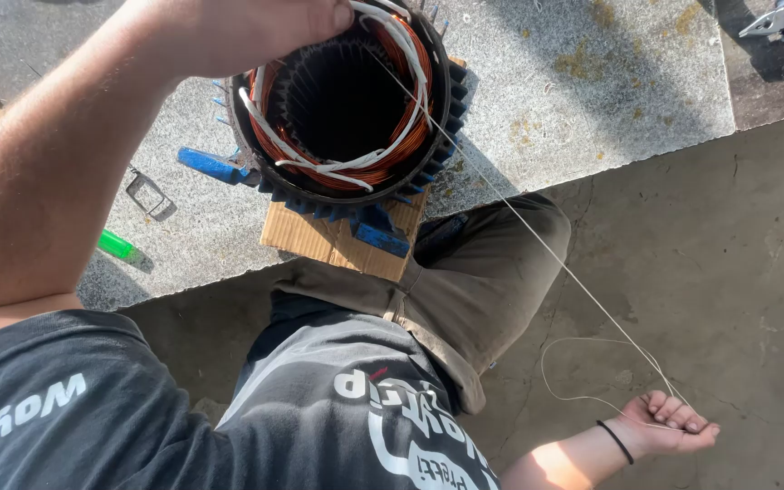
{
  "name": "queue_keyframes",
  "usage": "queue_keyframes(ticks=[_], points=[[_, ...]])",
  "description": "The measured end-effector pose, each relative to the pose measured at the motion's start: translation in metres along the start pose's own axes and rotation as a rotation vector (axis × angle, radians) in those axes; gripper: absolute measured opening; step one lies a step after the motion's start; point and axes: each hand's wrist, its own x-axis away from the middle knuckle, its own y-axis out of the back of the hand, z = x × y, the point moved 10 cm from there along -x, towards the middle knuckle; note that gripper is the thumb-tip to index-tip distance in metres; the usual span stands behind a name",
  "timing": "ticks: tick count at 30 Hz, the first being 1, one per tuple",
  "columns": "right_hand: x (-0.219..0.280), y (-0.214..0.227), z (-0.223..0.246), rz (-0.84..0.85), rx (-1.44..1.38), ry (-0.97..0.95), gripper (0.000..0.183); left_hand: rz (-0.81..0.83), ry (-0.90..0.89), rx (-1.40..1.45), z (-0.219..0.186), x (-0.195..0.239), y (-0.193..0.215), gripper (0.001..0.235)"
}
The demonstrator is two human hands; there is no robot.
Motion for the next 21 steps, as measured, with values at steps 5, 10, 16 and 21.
queue_keyframes(ticks=[5,10,16,21], points=[[0.005,0.051,-0.036,-0.162,0.066,-0.265,0.041,-0.001,0.078,-0.063,0.011,0.002,-0.004,0.033],[0.011,0.082,-0.056,-0.257,0.110,-0.352,0.043,0.037,0.203,-0.126,0.016,0.001,-0.003,0.035],[0.011,0.092,-0.065,-0.298,0.161,-0.368,0.042,0.043,0.253,-0.177,0.012,0.002,0.002,0.036],[0.007,0.105,-0.065,-0.367,0.238,-0.331,0.043,0.048,0.299,-0.213,0.008,0.006,0.005,0.037]])
